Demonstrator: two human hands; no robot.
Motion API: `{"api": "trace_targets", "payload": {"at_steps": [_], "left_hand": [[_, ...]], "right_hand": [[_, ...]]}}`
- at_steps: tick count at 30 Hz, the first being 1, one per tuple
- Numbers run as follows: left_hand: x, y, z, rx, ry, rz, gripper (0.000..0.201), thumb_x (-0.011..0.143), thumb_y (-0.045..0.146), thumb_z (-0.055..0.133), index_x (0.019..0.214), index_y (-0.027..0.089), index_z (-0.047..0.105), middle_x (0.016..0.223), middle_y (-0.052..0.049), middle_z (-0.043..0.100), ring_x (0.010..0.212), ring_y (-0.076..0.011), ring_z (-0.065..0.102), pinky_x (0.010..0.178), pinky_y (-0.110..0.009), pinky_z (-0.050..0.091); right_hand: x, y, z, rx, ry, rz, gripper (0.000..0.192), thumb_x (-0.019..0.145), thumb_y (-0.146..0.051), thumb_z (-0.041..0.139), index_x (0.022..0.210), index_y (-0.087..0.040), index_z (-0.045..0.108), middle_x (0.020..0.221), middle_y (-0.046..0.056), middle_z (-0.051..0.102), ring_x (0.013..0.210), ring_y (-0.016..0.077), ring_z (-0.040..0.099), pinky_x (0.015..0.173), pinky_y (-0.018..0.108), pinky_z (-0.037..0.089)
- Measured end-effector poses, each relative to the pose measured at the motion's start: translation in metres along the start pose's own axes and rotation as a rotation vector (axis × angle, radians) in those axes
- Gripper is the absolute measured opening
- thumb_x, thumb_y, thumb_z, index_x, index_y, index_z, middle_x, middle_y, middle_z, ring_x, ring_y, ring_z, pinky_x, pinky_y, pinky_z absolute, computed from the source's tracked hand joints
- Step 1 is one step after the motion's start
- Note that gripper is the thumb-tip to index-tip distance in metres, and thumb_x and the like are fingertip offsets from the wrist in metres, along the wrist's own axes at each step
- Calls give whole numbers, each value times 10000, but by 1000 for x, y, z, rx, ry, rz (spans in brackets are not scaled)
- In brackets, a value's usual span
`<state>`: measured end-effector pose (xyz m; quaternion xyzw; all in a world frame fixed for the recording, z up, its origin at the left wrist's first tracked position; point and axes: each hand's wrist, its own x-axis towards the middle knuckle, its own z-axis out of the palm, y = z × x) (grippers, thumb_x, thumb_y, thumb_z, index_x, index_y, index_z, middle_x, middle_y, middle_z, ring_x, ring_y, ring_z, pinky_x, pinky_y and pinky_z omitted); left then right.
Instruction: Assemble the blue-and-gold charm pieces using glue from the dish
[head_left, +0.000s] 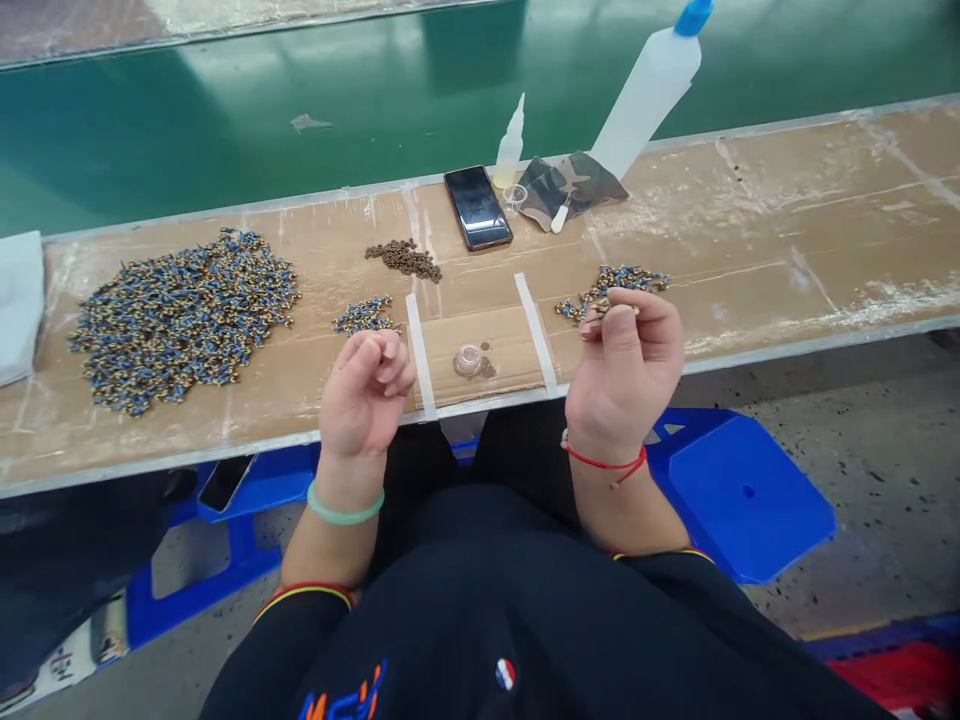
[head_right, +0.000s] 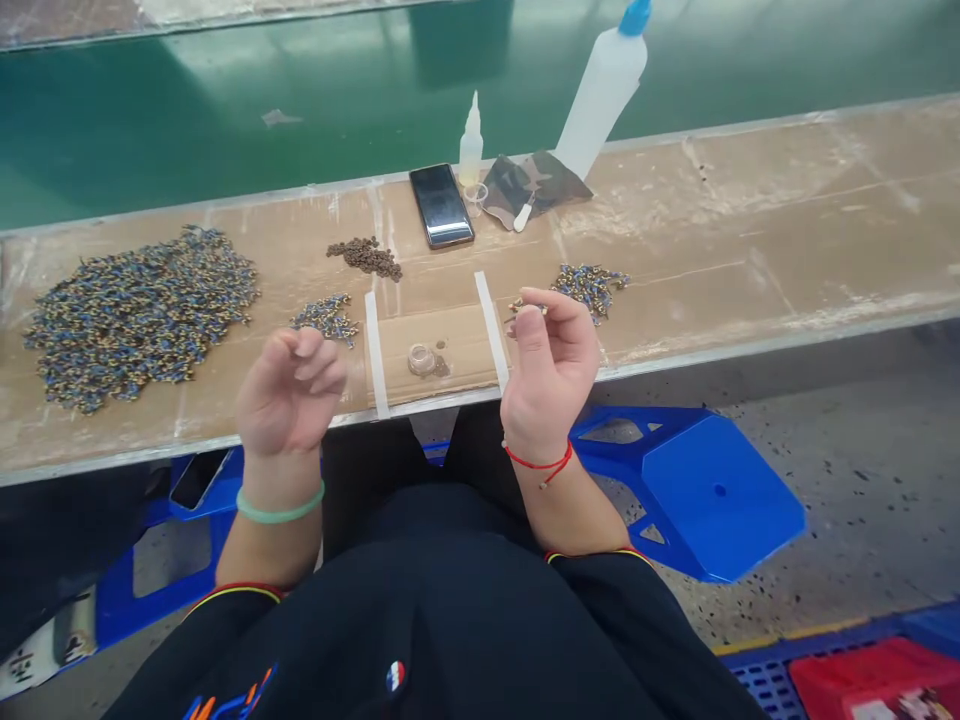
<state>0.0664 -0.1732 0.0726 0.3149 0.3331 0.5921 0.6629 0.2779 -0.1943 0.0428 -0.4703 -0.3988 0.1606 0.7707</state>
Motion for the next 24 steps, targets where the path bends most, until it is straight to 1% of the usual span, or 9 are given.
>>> {"api": "trace_targets", "payload": {"at_steps": [3,6,11,14,16,18,20,22,24], "left_hand": [[3,12,-3,69,70,46,434,995,376,687,635,174,554,654,35,446,509,-55,370,457,-153,337],[5,26,-12,128,112,92,449,995,355,668,597,183,550,633,21,450,519,-73,371,466,-177,347],[11,35,-53,334,172,218,314,937,289,695,651,206,594,687,10,529,589,-100,426,503,-207,355],[14,29,-89,721,302,384,219,930,250,677,726,190,625,686,29,559,637,-102,462,582,-209,374],[14,22,-116,1005,361,480,210,893,217,701,700,174,628,671,22,550,674,-119,470,650,-234,387],[11,15,-144,1297,367,544,274,847,209,728,629,184,563,645,23,494,684,-141,451,684,-269,377],[9,8,-169,1595,353,618,305,858,233,680,615,209,498,635,15,456,680,-167,445,684,-305,356],[8,1,-186,1754,357,690,299,875,249,619,627,230,452,640,0,454,668,-187,447,672,-330,339],[9,-5,-195,1811,381,739,311,874,252,581,625,249,395,633,-9,437,656,-199,437,659,-344,322]], "right_hand": [[2,4,-4,13,-9,-16,247,955,-503,723,1027,-268,743,938,1,624,780,129,634,749,341,577],[2,4,-10,8,-8,-11,247,969,-500,702,1048,-269,740,985,10,632,858,151,668,784,357,580],[-5,7,-23,-17,-2,45,256,986,-507,676,1073,-273,729,1031,19,646,920,163,674,832,374,573],[-10,16,-35,0,-7,69,244,982,-500,684,1068,-275,724,1009,10,655,850,141,648,808,356,559],[-15,26,-44,4,-19,96,244,970,-500,700,1043,-268,725,969,4,652,802,132,626,795,341,548],[-22,37,-58,-13,-45,145,259,951,-510,717,1006,-257,726,920,2,645,773,132,609,780,325,539],[-33,46,-75,-48,-87,217,285,923,-525,739,970,-244,727,881,3,645,764,142,602,762,317,531],[-47,52,-93,-83,-126,305,309,895,-532,762,955,-231,728,863,6,656,766,151,602,754,318,523],[-61,55,-108,-115,-130,394,326,877,-532,777,956,-220,731,859,9,667,776,156,606,757,318,516]]}}
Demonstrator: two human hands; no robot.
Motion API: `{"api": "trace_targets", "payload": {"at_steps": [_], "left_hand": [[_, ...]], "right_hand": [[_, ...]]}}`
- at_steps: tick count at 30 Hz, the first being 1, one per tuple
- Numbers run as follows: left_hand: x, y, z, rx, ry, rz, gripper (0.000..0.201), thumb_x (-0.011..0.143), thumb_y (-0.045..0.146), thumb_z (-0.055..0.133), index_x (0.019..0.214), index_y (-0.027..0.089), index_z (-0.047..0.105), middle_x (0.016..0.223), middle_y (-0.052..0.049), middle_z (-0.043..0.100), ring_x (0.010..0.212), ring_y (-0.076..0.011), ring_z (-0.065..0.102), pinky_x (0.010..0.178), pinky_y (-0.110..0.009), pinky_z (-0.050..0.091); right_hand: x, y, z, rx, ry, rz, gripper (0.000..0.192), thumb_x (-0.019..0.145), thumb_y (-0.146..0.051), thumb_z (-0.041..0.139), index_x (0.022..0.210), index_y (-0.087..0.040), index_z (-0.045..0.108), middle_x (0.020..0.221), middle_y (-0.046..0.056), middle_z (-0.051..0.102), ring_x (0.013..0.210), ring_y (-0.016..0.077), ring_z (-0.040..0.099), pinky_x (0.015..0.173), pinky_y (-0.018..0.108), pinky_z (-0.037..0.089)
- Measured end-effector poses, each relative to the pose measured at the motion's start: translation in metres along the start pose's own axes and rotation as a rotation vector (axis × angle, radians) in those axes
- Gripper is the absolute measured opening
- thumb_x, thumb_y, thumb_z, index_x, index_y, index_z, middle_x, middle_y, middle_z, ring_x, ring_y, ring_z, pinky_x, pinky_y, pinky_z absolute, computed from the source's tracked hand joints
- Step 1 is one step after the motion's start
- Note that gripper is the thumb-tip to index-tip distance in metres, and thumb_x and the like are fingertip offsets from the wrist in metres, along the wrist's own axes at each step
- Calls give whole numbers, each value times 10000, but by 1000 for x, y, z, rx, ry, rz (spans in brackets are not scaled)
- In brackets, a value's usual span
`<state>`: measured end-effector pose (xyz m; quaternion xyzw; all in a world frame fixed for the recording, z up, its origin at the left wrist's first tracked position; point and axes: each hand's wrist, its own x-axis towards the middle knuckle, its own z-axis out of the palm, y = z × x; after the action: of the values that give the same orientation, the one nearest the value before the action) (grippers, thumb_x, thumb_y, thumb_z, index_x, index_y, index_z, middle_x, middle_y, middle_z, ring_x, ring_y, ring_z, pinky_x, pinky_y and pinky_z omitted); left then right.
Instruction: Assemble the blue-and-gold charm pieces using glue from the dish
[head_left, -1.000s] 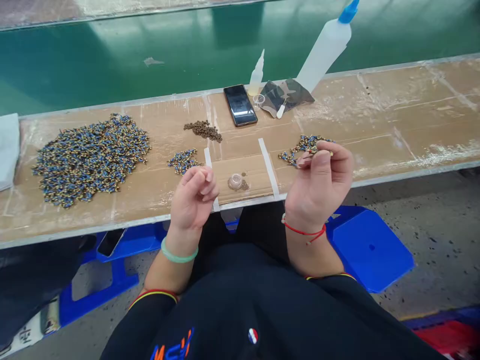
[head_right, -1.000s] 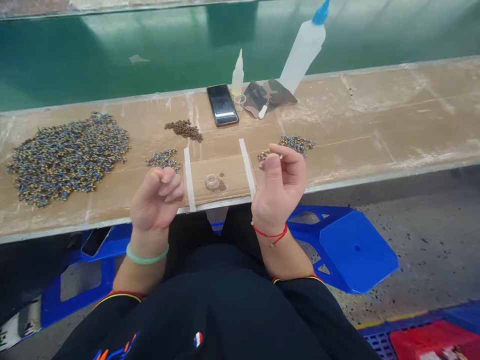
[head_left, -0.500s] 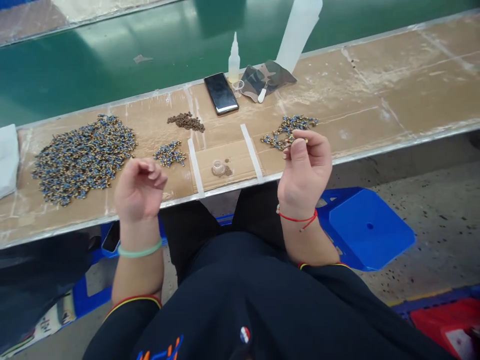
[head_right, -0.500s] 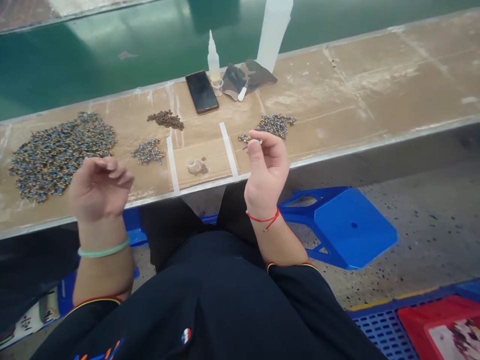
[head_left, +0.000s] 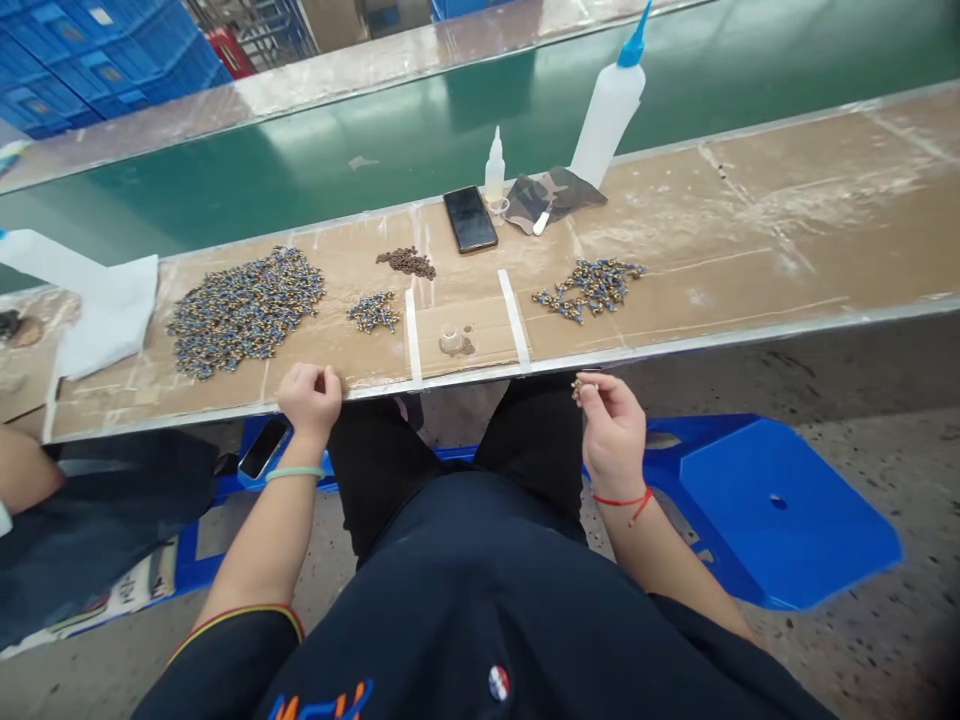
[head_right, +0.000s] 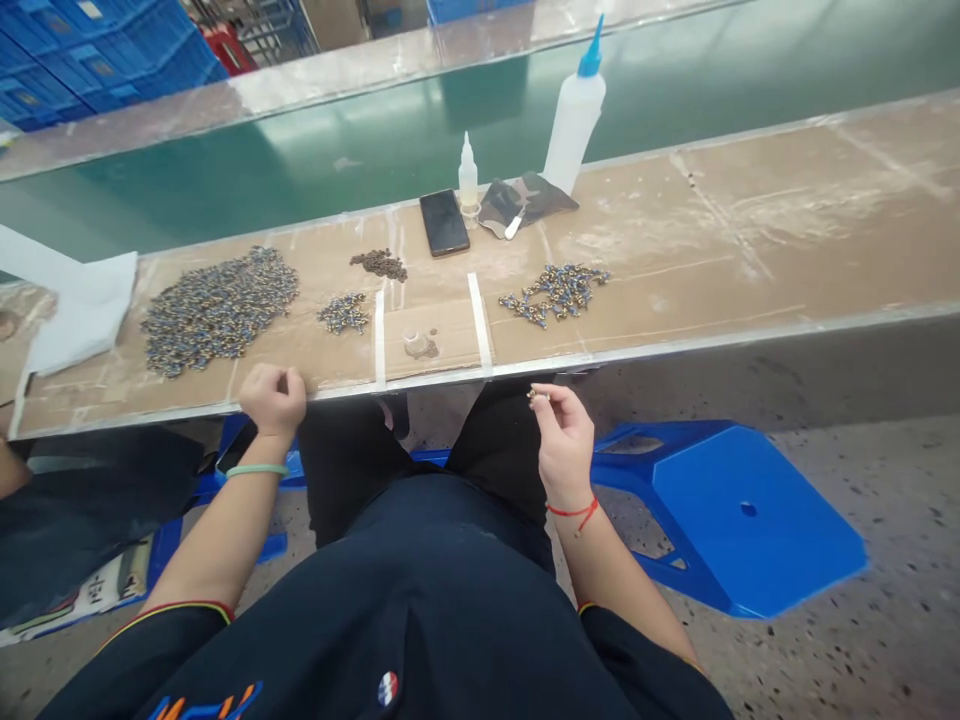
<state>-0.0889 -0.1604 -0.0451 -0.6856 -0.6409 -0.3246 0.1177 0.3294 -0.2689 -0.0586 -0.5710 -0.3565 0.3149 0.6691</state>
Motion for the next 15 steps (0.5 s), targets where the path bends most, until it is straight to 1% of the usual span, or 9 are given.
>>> {"api": "trace_targets", "payload": {"at_steps": [2,4,7,8,10,13,15], "left_hand": [[-3,0,4,16,24,4,337,865,249,564,617,262,337,619,-8,402,647,-207,418,650,-353,305],[-4,2,6,13,37,5,356,857,245,561,614,268,301,612,-6,376,642,-211,404,647,-360,291],[-7,4,9,4,58,14,371,847,238,570,613,271,285,610,-2,364,642,-212,398,649,-366,281],[-8,4,11,-1,64,18,370,847,235,573,613,271,289,611,-2,368,642,-212,401,648,-366,279],[-12,5,15,-11,73,25,364,856,231,570,615,271,299,611,-4,382,643,-214,410,643,-368,278],[-17,6,18,-22,77,28,370,872,229,562,621,273,293,613,-7,393,647,-217,420,642,-371,284],[-22,5,18,-27,68,23,376,878,227,559,624,274,287,614,-8,390,652,-219,424,650,-372,296]], "right_hand": [[-12,7,-7,-8,27,54,333,879,-531,775,965,-213,728,871,14,676,787,157,611,762,316,510],[-18,10,-7,-3,38,59,333,900,-532,753,976,-209,722,874,17,679,790,156,613,760,312,506],[-16,10,1,12,-33,23,312,949,-531,701,979,-220,710,844,7,669,778,152,612,750,301,504],[-13,9,5,15,-83,12,303,961,-529,689,976,-226,708,838,5,669,779,153,613,751,298,507],[-6,5,11,18,-225,-5,294,965,-529,688,960,-237,712,838,8,678,784,159,620,754,299,520],[2,1,19,5,-507,-1,297,919,-537,745,922,-240,738,841,27,696,787,182,630,753,316,542],[1,3,24,-11,-685,22,323,889,-560,769,884,-238,751,823,35,694,774,192,622,746,325,547]]}}
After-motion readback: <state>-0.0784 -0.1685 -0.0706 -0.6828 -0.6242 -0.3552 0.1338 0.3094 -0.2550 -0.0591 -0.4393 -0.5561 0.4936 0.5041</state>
